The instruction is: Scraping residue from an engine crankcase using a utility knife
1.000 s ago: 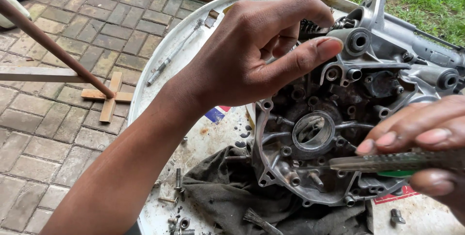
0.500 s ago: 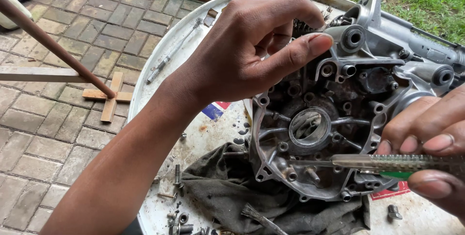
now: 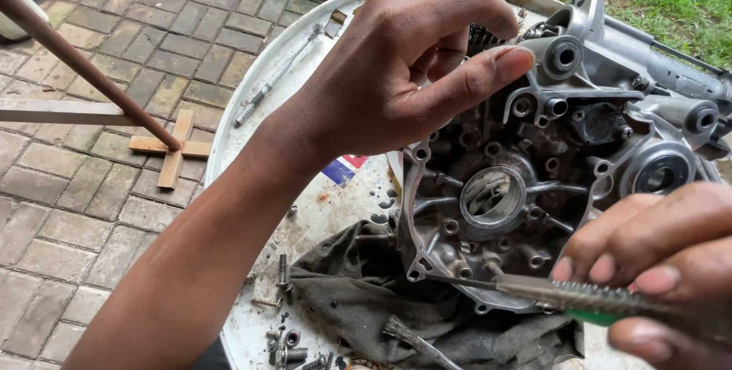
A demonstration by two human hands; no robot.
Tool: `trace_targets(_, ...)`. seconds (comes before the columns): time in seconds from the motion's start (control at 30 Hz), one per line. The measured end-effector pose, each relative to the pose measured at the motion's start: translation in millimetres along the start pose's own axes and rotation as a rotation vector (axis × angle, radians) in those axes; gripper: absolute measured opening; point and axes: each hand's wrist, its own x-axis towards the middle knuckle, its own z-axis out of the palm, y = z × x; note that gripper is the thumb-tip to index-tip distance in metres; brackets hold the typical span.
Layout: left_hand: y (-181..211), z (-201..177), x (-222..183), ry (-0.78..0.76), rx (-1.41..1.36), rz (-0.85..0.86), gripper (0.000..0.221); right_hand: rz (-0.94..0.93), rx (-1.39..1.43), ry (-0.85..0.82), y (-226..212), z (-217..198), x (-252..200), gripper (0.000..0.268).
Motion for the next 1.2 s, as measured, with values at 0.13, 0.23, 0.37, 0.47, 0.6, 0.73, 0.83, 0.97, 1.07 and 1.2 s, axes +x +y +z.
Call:
trace_targets(0.13, 0.2, 0.7, -0.6, -0.001, -0.006, 0.001, 0.019, -0.084, -0.147, -0.089, -17.2, 8.5, 0.1, 0.044)
trace_targets(0.23, 0.6, 0.8, -0.8, -0.011, -0.012, -0.016, 0.020, 0.158, -0.108, -0.264, -32.7, -7.6, 4.7, 0.028)
trace_targets(0.37, 0.0, -0.3, -0.6, -0.023, -0.015, -0.010, 0.021, 0.326, -0.008, -0.391, -37.7, -12.0, 10.7, 0.022)
trace_targets(0.47, 1.1, -2.1, -0.6, -0.028, -0.017, -0.006, 0.024, 0.254, -0.028, -0.298, -38.2, 0.7, 16.4, 0.022)
trace_targets(0.6, 1.9, -3.5, 0.0, -0.029, -0.020, 0.000, 0.026, 0.185, -0.054, -0.185, -39.8, 19.9, 21.6, 0.025)
trace_targets(0.73, 1.8, -5.1, -0.3, -0.017, -0.023, -0.022, 0.025, 0.086, -0.097, -0.035, -38.2, 32.8, 25.9, 0.033)
trace_targets(0.83, 2.3, -5.5, -0.8, -0.028, -0.027, -0.021, 0.025, 0.097, -0.064, 0.036, -35.8, 34.8, 20.4, 0.033)
trace_targets(0.97, 2.6, -5.5, 0.1, -0.041, -0.021, -0.038, 0.025, 0.285, -0.003, 0.172, -46.0, 42.2, 17.4, 0.023)
trace_targets(1.07, 1.3, -4.2, -0.4, -0.021, -0.015, -0.012, 0.026, 0.360, 0.081, 0.254, -44.2, 45.2, 18.8, 0.018)
trace_targets(1.2, 1.3, -4.7, 0.9, -0.024, -0.013, -0.019, 0.027, 0.390, 0.396, 0.331, -33.4, 37.8, 20.7, 0.013)
